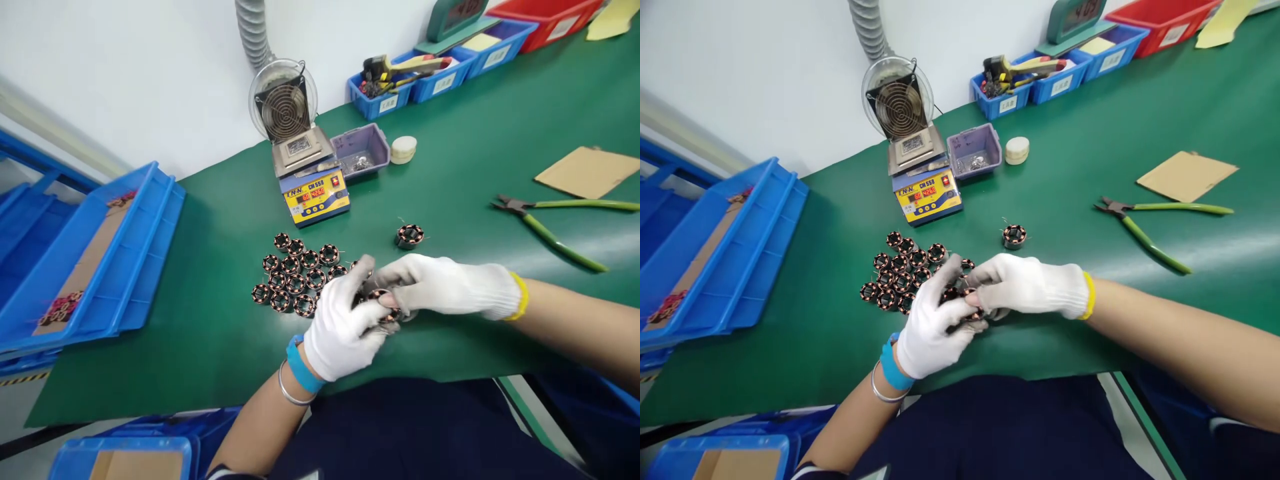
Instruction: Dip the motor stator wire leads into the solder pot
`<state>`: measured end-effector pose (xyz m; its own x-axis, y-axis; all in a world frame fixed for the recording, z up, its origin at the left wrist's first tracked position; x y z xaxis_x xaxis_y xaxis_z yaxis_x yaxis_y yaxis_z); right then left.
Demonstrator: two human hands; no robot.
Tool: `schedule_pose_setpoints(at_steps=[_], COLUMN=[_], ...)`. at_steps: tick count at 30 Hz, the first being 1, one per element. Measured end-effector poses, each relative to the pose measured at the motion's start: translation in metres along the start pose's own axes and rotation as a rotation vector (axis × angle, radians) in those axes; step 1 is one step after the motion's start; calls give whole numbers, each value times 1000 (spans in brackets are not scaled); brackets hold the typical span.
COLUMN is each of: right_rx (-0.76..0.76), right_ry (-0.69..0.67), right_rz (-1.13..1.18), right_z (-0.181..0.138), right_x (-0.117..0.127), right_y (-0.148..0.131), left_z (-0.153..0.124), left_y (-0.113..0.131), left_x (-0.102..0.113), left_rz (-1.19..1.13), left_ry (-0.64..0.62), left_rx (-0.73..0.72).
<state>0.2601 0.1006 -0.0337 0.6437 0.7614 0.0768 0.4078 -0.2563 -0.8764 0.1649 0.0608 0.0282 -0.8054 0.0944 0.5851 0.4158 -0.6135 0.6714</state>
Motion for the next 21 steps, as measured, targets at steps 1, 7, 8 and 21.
schedule_pose_setpoints(at_steps=[1, 7, 8, 21], right_rx=[5, -26, -30, 138], right_ry=[34, 402, 401, 779], right_rz=[113, 416, 416, -176], right_z=[3, 14, 16, 0], right_x=[-3, -11, -15, 20], right_y=[-3, -11, -12, -30], left_z=[-1, -13, -14, -12], left_y=[-2, -34, -38, -57], left_x=[9, 26, 28, 33], left_rz=[-43, 44, 73, -64], left_ry=[78, 258, 272, 224], left_rx=[36, 359, 381, 499])
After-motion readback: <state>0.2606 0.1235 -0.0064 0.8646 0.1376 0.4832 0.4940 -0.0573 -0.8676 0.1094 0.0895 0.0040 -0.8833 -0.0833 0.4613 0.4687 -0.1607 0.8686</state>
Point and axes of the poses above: each hand's wrist, its own z-axis towards the middle knuckle, its own x-axis out of the back of the hand, y = z × x, the point moved 10 cm from there along z, towards the middle knuckle, and after that the axes turned 7 degrees about -z, right-handed, at the moved point
